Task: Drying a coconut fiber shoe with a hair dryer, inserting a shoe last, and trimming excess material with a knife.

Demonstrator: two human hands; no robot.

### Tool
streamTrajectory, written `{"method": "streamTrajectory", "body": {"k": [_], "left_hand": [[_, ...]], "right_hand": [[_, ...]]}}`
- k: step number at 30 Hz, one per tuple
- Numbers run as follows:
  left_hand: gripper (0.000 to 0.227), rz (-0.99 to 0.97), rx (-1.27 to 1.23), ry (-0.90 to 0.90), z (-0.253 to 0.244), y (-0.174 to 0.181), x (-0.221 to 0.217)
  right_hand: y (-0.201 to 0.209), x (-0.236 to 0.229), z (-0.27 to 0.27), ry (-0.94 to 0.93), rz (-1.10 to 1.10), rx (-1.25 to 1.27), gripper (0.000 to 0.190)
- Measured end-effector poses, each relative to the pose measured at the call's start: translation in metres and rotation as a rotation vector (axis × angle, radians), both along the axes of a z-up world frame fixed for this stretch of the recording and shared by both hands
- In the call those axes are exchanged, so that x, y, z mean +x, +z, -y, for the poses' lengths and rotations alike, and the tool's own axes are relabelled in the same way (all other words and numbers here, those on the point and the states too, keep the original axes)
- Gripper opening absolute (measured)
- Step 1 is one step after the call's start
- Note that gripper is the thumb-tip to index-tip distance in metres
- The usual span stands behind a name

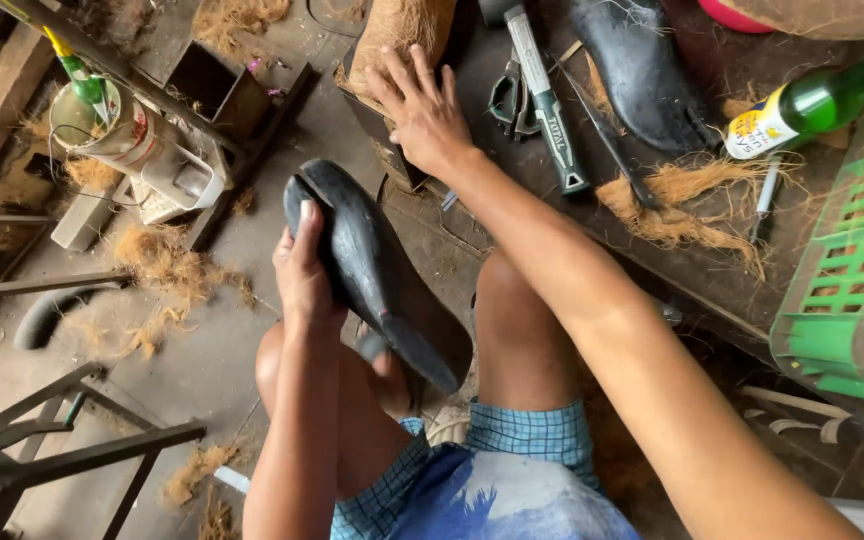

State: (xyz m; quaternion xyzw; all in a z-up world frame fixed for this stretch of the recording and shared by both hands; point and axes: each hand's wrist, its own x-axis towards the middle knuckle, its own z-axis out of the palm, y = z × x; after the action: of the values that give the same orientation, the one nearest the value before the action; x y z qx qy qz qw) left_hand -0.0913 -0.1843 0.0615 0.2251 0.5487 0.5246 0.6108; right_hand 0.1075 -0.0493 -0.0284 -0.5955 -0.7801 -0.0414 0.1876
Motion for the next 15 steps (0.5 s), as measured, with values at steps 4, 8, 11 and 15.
{"method": "streamTrajectory", "body": {"k": [4, 8, 11, 15], "left_hand": [[0.05, -0.086, -0.044, 0.02, -0.019, 0.011, 0.003], [0.051, -0.088, -0.087, -0.102, -0.067, 0.0, 0.023], [0.045, -0.055, -0.01, -0.152, -0.104, -0.019, 0.045], [0.039, 0.062, 0.044, -0.098, -0.123, -0.023, 0.043]], "right_hand": [[-0.025, -0.005, -0.019, 0.095, 0.061, 0.329, 0.047], [0.009, 0.02, -0.022, 0.11, 0.004, 0.364, 0.031], [0.014, 0.04, -0.035, 0.106, 0.075, 0.11, 0.057], [-0.002, 0.031, -0.056, 0.111, 0.133, 0.145, 0.069]]}}
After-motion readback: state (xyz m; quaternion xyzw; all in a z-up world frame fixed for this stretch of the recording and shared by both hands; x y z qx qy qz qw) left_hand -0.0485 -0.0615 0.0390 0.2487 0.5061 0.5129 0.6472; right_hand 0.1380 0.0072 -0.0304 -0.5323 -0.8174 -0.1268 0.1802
